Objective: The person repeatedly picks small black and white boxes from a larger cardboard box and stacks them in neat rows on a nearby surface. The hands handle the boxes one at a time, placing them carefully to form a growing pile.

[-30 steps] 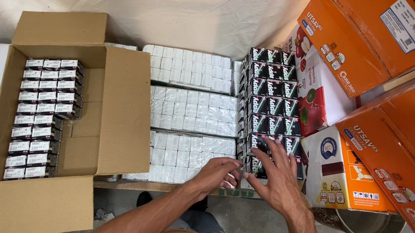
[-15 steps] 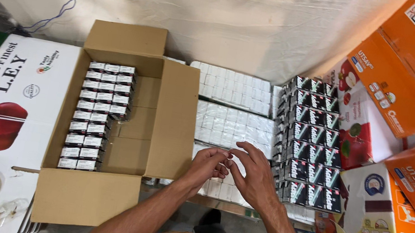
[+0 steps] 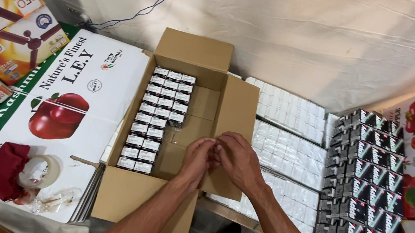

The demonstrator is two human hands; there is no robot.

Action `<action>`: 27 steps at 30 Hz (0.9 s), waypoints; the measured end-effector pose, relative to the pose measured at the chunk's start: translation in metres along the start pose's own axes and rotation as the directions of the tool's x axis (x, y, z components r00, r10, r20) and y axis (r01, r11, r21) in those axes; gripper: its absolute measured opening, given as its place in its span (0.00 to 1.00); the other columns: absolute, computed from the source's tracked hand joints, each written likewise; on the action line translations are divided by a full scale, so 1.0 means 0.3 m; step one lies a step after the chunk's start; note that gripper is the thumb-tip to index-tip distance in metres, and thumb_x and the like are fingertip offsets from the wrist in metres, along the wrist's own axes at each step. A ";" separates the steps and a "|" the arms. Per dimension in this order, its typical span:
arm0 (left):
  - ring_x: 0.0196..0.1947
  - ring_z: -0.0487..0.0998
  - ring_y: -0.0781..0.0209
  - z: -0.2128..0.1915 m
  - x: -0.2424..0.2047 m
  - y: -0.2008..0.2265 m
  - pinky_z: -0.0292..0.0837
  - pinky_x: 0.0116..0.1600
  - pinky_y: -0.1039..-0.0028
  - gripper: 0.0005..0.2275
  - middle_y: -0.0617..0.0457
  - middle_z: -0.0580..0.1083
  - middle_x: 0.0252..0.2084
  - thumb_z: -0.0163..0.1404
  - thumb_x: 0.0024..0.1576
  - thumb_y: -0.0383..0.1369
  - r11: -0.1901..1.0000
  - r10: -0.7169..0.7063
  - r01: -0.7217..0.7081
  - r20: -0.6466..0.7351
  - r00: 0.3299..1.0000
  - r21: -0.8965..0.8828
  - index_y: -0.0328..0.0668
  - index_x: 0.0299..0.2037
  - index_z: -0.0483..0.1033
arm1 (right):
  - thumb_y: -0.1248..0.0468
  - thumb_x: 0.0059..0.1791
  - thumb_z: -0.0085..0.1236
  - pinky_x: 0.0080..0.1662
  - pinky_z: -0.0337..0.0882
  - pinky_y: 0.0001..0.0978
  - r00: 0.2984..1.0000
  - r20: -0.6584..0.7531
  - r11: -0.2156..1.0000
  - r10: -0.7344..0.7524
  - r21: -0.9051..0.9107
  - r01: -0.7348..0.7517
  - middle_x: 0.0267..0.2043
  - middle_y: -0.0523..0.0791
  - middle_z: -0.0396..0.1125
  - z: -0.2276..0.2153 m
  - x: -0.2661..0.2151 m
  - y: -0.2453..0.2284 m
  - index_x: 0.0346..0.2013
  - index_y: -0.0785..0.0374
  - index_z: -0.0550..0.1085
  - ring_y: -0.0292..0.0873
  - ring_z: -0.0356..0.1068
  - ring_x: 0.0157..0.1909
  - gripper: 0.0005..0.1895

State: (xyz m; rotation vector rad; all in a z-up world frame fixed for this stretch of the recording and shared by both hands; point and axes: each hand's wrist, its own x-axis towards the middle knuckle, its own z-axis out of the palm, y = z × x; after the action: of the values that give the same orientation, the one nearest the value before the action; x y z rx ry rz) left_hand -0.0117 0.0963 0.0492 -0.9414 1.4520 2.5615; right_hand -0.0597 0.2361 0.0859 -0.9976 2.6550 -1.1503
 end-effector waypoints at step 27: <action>0.77 0.50 0.38 -0.261 0.109 0.188 0.55 0.73 0.46 0.37 0.43 0.48 0.78 0.34 0.63 0.62 0.924 -0.257 0.242 -0.013 0.966 -0.296 0.56 0.78 0.41 | 0.61 0.48 0.61 0.65 0.62 0.56 0.982 0.139 0.971 0.125 -0.222 -0.092 0.66 0.51 0.55 0.481 0.399 0.049 0.48 0.59 0.69 0.60 0.55 0.70 0.17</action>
State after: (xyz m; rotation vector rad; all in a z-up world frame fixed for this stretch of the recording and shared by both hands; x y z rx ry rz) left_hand -0.0191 -0.0052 0.0456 -1.1517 0.9015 2.6142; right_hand -0.1160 0.0820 -0.0062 -0.9145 2.7133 -0.7460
